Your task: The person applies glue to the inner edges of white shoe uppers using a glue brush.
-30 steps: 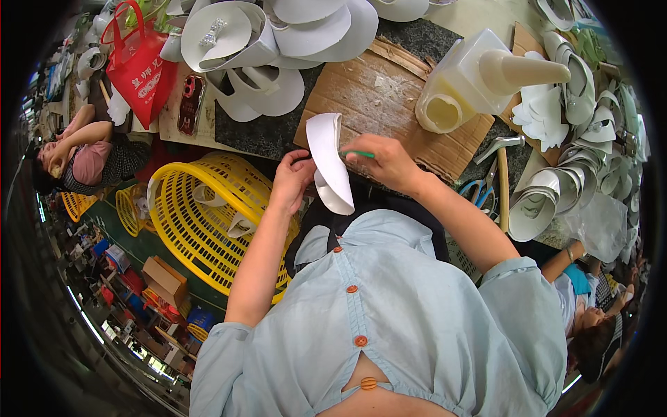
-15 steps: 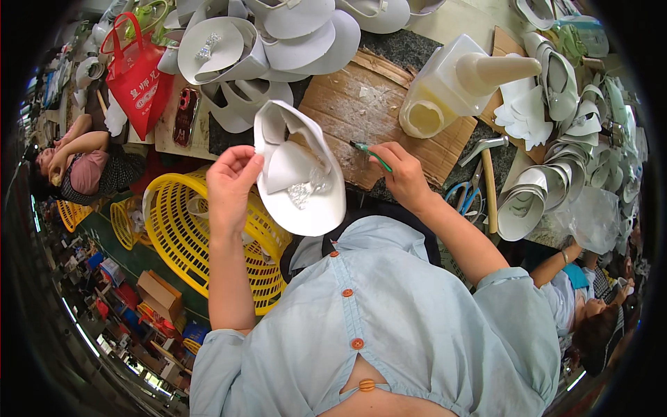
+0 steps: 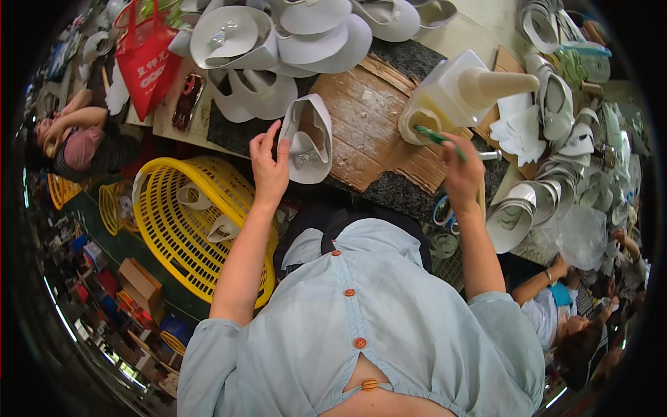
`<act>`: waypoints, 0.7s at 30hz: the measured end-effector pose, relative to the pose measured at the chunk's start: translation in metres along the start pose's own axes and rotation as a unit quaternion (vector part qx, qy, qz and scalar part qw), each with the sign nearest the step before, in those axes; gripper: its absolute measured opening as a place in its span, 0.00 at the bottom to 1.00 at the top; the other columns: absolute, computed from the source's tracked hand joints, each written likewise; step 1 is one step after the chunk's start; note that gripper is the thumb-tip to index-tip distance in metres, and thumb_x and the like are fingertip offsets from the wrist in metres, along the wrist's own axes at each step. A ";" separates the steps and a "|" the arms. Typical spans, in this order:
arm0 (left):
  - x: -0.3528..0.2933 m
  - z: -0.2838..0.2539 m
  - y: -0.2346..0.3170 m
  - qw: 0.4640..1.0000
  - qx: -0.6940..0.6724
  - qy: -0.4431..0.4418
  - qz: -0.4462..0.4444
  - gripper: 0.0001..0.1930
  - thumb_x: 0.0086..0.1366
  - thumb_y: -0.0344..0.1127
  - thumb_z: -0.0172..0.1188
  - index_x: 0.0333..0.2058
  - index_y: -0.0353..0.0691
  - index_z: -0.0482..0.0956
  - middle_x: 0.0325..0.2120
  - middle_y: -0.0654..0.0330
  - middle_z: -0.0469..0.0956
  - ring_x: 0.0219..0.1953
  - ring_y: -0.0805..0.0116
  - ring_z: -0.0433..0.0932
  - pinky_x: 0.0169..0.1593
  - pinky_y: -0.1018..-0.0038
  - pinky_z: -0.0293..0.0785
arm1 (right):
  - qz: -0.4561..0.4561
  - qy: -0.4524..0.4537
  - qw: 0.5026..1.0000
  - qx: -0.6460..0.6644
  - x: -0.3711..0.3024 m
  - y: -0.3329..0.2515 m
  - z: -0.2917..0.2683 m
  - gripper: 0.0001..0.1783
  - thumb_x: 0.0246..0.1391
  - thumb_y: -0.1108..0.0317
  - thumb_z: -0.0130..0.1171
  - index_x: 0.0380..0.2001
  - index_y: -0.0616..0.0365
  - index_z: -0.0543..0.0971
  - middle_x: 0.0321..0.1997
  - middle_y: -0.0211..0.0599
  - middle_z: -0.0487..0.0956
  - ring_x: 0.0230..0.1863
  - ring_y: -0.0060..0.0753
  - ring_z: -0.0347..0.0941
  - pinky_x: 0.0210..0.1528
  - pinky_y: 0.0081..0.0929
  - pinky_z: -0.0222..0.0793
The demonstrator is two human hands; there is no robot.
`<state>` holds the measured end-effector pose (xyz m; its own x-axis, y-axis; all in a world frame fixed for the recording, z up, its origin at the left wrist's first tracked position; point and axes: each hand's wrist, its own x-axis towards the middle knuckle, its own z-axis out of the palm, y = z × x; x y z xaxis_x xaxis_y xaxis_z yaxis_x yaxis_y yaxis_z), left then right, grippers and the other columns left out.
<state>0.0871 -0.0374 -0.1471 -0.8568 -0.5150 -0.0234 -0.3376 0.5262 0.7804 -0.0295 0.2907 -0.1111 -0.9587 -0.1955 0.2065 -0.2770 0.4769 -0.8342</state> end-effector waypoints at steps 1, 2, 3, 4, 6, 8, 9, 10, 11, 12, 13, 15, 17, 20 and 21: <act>-0.005 0.000 0.015 0.997 -0.055 0.000 -0.062 0.16 0.66 0.39 0.55 0.51 0.45 0.74 0.40 0.56 0.64 0.35 0.67 0.69 0.40 0.75 0.70 | 0.099 0.048 0.992 0.060 -0.004 -0.003 -0.004 0.10 0.61 0.68 0.53 0.38 0.64 0.78 0.29 0.34 0.76 0.21 0.18 0.70 0.25 0.17 0.66; -0.007 0.000 0.020 0.989 -0.089 0.012 -0.116 0.16 0.65 0.37 0.55 0.52 0.46 0.73 0.40 0.55 0.64 0.41 0.63 0.67 0.47 0.70 0.67 | 0.130 0.088 0.984 0.085 -0.004 -0.003 -0.007 0.11 0.62 0.66 0.52 0.39 0.63 0.78 0.26 0.30 0.76 0.21 0.15 0.69 0.24 0.15 0.64; -0.009 0.003 0.017 0.989 -0.088 0.019 -0.118 0.16 0.65 0.37 0.55 0.52 0.46 0.73 0.40 0.55 0.64 0.41 0.63 0.67 0.47 0.70 0.67 | 0.187 0.049 0.979 0.065 -0.005 -0.002 -0.015 0.16 0.64 0.61 0.49 0.39 0.64 0.78 0.19 0.27 0.73 0.20 0.13 0.64 0.22 0.13 0.58; -0.012 0.009 0.010 0.997 -0.041 0.040 -0.060 0.15 0.65 0.37 0.55 0.50 0.45 0.73 0.42 0.53 0.63 0.43 0.61 0.66 0.49 0.68 0.65 | 0.209 0.033 0.971 0.109 -0.007 0.002 -0.018 0.17 0.64 0.60 0.49 0.39 0.64 0.78 0.19 0.27 0.73 0.19 0.13 0.64 0.22 0.13 0.58; -0.018 0.013 0.015 0.998 0.049 0.038 0.024 0.14 0.61 0.34 0.59 0.46 0.44 0.74 0.45 0.50 0.60 0.46 0.56 0.63 0.53 0.65 0.62 | 0.226 0.010 0.962 0.154 -0.008 0.002 -0.017 0.17 0.64 0.60 0.49 0.39 0.65 0.78 0.19 0.27 0.73 0.19 0.14 0.63 0.22 0.13 0.57; -0.017 0.021 0.019 0.995 0.085 0.051 0.015 0.14 0.60 0.35 0.60 0.45 0.44 0.75 0.46 0.50 0.60 0.47 0.56 0.64 0.52 0.66 0.63 | 0.206 0.017 0.963 0.172 -0.005 -0.007 -0.012 0.18 0.64 0.59 0.48 0.38 0.65 0.78 0.19 0.28 0.73 0.19 0.14 0.64 0.22 0.14 0.58; -0.014 0.023 0.018 0.991 0.119 0.057 0.011 0.13 0.59 0.35 0.61 0.44 0.45 0.76 0.47 0.51 0.59 0.47 0.56 0.64 0.52 0.66 0.63 | 0.203 0.013 0.964 0.173 -0.003 -0.013 -0.009 0.18 0.64 0.59 0.48 0.38 0.65 0.78 0.19 0.28 0.73 0.19 0.14 0.64 0.22 0.14 0.58; -0.014 0.022 0.014 0.990 0.121 0.069 0.014 0.11 0.56 0.35 0.64 0.39 0.43 0.78 0.45 0.51 0.62 0.46 0.54 0.65 0.52 0.66 0.64 | 0.199 0.009 0.963 0.184 0.000 -0.020 -0.006 0.18 0.64 0.59 0.49 0.38 0.65 0.78 0.20 0.28 0.74 0.19 0.15 0.65 0.22 0.14 0.58; -0.015 0.017 0.012 0.990 0.121 0.075 0.011 0.11 0.56 0.35 0.64 0.39 0.43 0.78 0.45 0.51 0.62 0.46 0.54 0.65 0.52 0.66 0.64 | 0.195 0.006 0.961 0.195 0.003 -0.024 -0.003 0.18 0.64 0.59 0.49 0.38 0.66 0.78 0.20 0.29 0.74 0.20 0.15 0.65 0.22 0.14 0.58; -0.018 0.012 0.011 0.995 0.086 0.041 -0.007 0.10 0.56 0.36 0.64 0.36 0.42 0.79 0.43 0.52 0.64 0.46 0.55 0.65 0.52 0.67 0.64 | 0.185 0.017 0.961 0.206 0.005 -0.027 -0.001 0.17 0.64 0.60 0.50 0.38 0.67 0.77 0.20 0.31 0.74 0.19 0.15 0.66 0.22 0.13 0.59; -0.021 0.009 0.010 0.998 0.051 0.008 -0.026 0.09 0.56 0.37 0.65 0.33 0.41 0.79 0.42 0.52 0.65 0.46 0.57 0.65 0.51 0.67 0.63 | 0.182 0.013 0.961 0.207 0.006 -0.026 -0.001 0.17 0.64 0.60 0.50 0.38 0.67 0.77 0.20 0.31 0.74 0.19 0.15 0.66 0.22 0.13 0.59; -0.029 0.006 0.010 0.998 0.037 0.015 -0.040 0.09 0.56 0.38 0.65 0.32 0.40 0.79 0.42 0.52 0.65 0.46 0.56 0.65 0.51 0.67 0.64 | 0.173 0.021 0.963 0.204 0.009 -0.021 0.000 0.17 0.64 0.61 0.50 0.38 0.67 0.77 0.20 0.30 0.74 0.19 0.16 0.67 0.22 0.14 0.60; -0.033 0.005 0.005 0.998 0.023 0.023 -0.053 0.09 0.56 0.38 0.65 0.31 0.39 0.79 0.42 0.51 0.65 0.47 0.55 0.65 0.51 0.66 0.64 | 0.180 0.020 0.964 0.195 0.010 -0.016 -0.003 0.18 0.63 0.60 0.50 0.39 0.67 0.78 0.22 0.31 0.75 0.20 0.16 0.67 0.22 0.14 0.60; -0.038 0.012 -0.012 0.983 -0.037 0.021 -0.179 0.13 0.56 0.40 0.66 0.33 0.39 0.76 0.43 0.50 0.66 0.46 0.56 0.66 0.49 0.69 0.66 | 0.195 0.026 0.960 0.197 0.010 -0.008 -0.007 0.18 0.63 0.60 0.51 0.39 0.68 0.78 0.24 0.32 0.77 0.20 0.17 0.68 0.22 0.14 0.60; -0.039 0.016 -0.008 0.982 -0.040 0.025 -0.181 0.13 0.56 0.40 0.66 0.33 0.39 0.76 0.43 0.50 0.66 0.46 0.56 0.66 0.49 0.69 0.66 | 0.202 0.034 0.956 0.208 0.010 -0.004 -0.008 0.19 0.63 0.60 0.51 0.39 0.69 0.78 0.24 0.33 0.77 0.20 0.17 0.68 0.22 0.15 0.60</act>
<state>0.1168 -0.0108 -0.1624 -0.6653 -0.6922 -0.2798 -0.5840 0.2490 0.7727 -0.0382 0.2938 -0.1016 -0.9880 -0.0053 -0.1547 0.1530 0.1163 -0.9814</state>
